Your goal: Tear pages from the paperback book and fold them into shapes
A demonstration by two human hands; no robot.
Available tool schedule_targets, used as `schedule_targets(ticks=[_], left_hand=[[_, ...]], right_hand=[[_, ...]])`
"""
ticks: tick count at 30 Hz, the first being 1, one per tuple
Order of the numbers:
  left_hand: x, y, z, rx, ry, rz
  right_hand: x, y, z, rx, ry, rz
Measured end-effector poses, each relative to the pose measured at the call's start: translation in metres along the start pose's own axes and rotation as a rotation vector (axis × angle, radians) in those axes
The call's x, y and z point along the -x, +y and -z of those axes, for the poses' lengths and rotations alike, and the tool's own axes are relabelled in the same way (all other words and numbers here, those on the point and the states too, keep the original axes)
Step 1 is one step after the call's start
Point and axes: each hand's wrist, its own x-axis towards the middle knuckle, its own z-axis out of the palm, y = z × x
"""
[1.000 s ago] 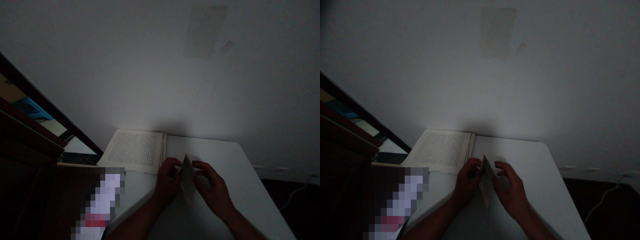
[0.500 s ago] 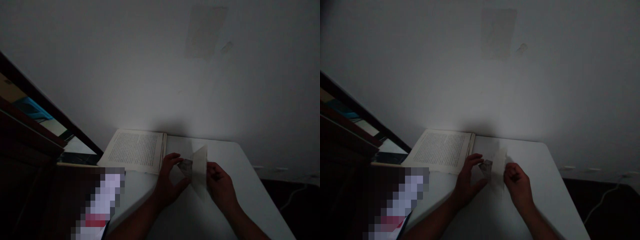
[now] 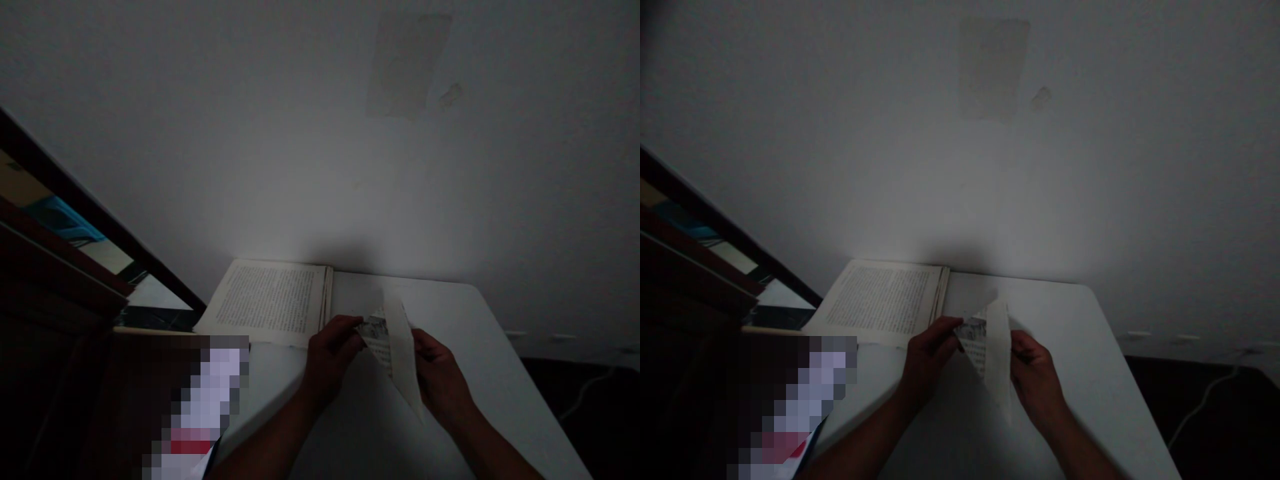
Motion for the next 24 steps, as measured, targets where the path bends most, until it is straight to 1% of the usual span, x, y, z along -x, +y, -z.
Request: schedule_targets(ticks=[4, 6, 8, 11, 14, 16, 20, 24], left_hand=[[-0.001, 0.001, 0.000, -0.001, 0.006, -0.005], [-0.002, 0.001, 0.000, 0.013, 0.007, -0.004], [-0.002, 0.001, 0.000, 0.037, 0.008, -0.008], [-0.003, 0.001, 0.002, 0.056, -0.007, -0.017], [-0.003, -0.002, 0.003, 0.050, -0.027, 0.004], [-0.003, -0.003, 0.003, 0.038, -0.033, 0.034], [-0.003, -0.005, 0.003, 0.024, -0.055, 0.056], [-0.003, -0.004, 0.003, 0.016, -0.074, 0.072]], right_hand=[[0.001, -0.001, -0.002, 0.078, -0.053, 0.021], [0.002, -0.004, -0.003, 0.148, -0.106, 0.046], [0.003, -0.009, -0.003, 0.239, -0.170, 0.036], [0.006, -0.015, 0.000, 0.333, -0.303, -0.085], [0.009, -0.020, 0.003, 0.335, -0.407, -0.172], [0.012, -0.021, 0.005, 0.316, -0.430, -0.217], [0.016, -0.018, 0.008, 0.292, -0.495, -0.360], [0.018, -0.014, 0.012, 0.300, -0.477, -0.361]])
